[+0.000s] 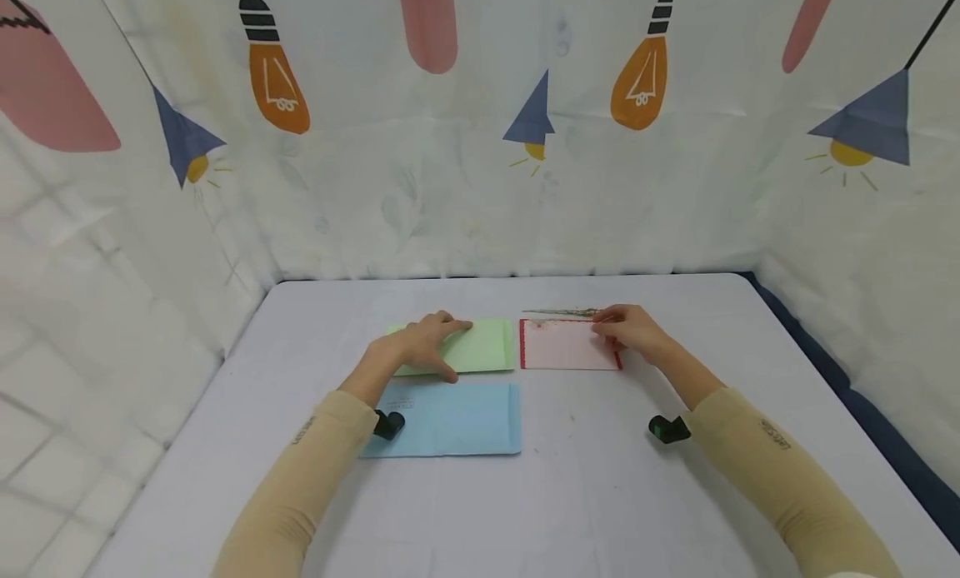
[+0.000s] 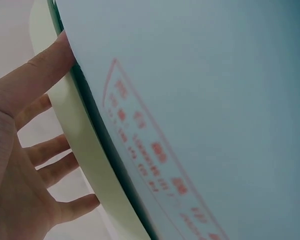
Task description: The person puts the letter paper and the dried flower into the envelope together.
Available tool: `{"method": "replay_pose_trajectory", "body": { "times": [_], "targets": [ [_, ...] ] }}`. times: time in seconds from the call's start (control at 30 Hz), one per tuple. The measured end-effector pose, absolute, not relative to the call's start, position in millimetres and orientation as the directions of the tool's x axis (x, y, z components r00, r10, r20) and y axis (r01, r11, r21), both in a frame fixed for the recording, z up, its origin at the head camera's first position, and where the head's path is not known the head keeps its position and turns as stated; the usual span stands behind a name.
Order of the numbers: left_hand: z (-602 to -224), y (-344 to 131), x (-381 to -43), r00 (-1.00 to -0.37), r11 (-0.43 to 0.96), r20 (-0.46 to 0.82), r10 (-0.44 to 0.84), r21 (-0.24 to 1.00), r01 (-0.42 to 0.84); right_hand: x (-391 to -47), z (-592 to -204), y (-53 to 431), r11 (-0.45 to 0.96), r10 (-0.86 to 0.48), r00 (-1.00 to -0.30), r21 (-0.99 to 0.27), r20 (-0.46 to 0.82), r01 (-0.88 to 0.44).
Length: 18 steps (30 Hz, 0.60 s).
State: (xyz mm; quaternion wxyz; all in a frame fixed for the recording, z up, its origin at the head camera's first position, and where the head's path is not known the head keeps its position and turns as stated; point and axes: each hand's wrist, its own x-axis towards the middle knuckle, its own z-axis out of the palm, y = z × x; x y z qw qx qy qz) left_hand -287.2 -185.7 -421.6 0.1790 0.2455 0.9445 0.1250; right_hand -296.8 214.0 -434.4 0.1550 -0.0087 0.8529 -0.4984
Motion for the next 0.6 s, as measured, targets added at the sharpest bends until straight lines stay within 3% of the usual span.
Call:
{"method": "replay_pose_trajectory", "body": {
  "times": [0.27,0.6],
  "targets": [
    [-421.5,-184.2,-285.8,-0.816,0.849,-0.277,0.507,0.32,0.419,-298.5,-434.7,226.0,0.526,-0.058,-0.973,-0.836,-0.223,0.16],
    [-421.4,-184.8,-286.6,-0.817,0.851,-0.275,0.507,0.31,0.424,-301.3,-437.7,230.0,0.598,-0.022,-0.971,-0.782,-0.236,0.177]
  ]
}}
